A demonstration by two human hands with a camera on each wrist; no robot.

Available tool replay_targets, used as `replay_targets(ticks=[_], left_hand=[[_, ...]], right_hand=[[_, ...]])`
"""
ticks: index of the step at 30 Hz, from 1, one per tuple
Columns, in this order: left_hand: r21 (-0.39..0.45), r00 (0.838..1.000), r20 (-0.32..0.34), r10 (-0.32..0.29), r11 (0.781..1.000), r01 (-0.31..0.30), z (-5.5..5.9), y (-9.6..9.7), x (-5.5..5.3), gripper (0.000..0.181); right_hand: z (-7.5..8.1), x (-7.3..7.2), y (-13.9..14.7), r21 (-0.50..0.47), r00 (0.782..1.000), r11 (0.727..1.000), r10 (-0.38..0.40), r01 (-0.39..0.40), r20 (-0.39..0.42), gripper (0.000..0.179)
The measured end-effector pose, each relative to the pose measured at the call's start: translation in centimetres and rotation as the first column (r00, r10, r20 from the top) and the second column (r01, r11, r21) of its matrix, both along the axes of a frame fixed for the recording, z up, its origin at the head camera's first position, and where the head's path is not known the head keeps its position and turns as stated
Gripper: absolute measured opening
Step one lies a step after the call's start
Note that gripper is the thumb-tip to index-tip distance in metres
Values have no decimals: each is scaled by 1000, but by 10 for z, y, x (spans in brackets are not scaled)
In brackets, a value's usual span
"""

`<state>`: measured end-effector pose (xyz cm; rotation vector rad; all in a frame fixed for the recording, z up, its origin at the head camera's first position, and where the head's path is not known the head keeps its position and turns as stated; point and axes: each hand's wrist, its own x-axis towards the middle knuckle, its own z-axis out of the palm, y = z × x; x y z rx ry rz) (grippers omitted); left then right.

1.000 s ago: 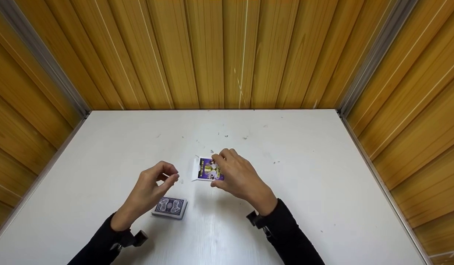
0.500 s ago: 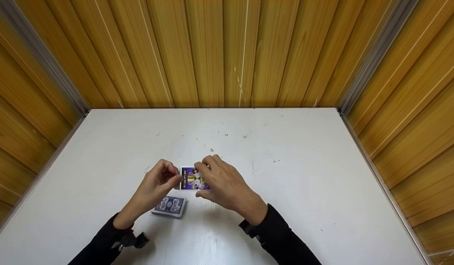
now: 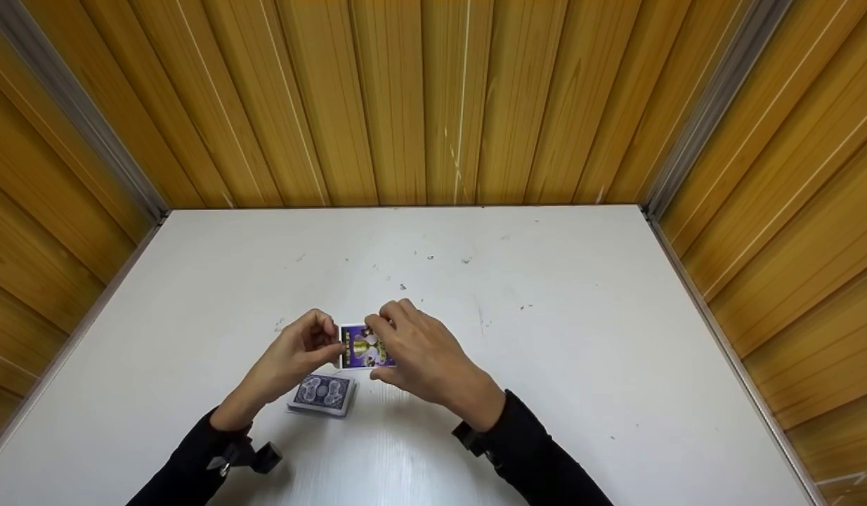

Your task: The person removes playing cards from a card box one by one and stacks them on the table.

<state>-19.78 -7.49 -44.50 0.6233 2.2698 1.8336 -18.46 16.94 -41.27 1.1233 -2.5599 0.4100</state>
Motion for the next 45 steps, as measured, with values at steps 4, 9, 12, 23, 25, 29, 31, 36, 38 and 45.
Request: replay_targets(ticks=[4, 9, 12, 23, 25, 29, 31, 36, 38, 45], left_hand=[[-29, 999, -7, 52, 998, -52, -1, 1, 1, 22], [-58, 995, -2, 96, 994, -96, -1, 2, 2, 20], [-63, 994, -7, 108, 992, -109, -2, 3, 3, 19], [-45, 994, 40, 103, 994, -101, -4, 2, 0, 20], [-29, 993, 73, 88, 996, -86, -4, 0, -3, 21], [16, 990, 124, 64, 998, -67, -2, -3, -6, 24], [39, 989, 133, 57, 997, -63, -1, -4, -6, 25], [81, 987, 154, 57, 994, -70, 0, -4, -8, 22], [74, 985, 154, 73, 994, -85, 0, -4, -8, 20], [55, 986, 107, 130, 989, -136, 3, -5, -8, 19]], right_hand=[[-1, 0, -2, 7, 1000, 1000, 8, -8, 2, 72], [-3, 0, -2, 20, 1000, 1000, 2, -2, 1, 71], [-5, -1, -2, 20, 1000, 1000, -1, 1, 2, 71], [-7, -4, -2, 4, 1000, 1000, 17, -17, -17, 72], [-7, -4, -2, 6, 1000, 1000, 20, -20, -13, 71], [-7, -5, -2, 14, 1000, 1000, 11, -11, 2, 70], [-6, -6, -1, 17, 1000, 1000, 4, -4, 7, 70], [-7, -9, 0, 17, 1000, 1000, -1, 1, 22, 70], [-7, -10, 1, 20, 999, 1000, -4, 3, 34, 70], [-6, -12, 7, 17, 998, 999, -31, 30, 62, 68]])
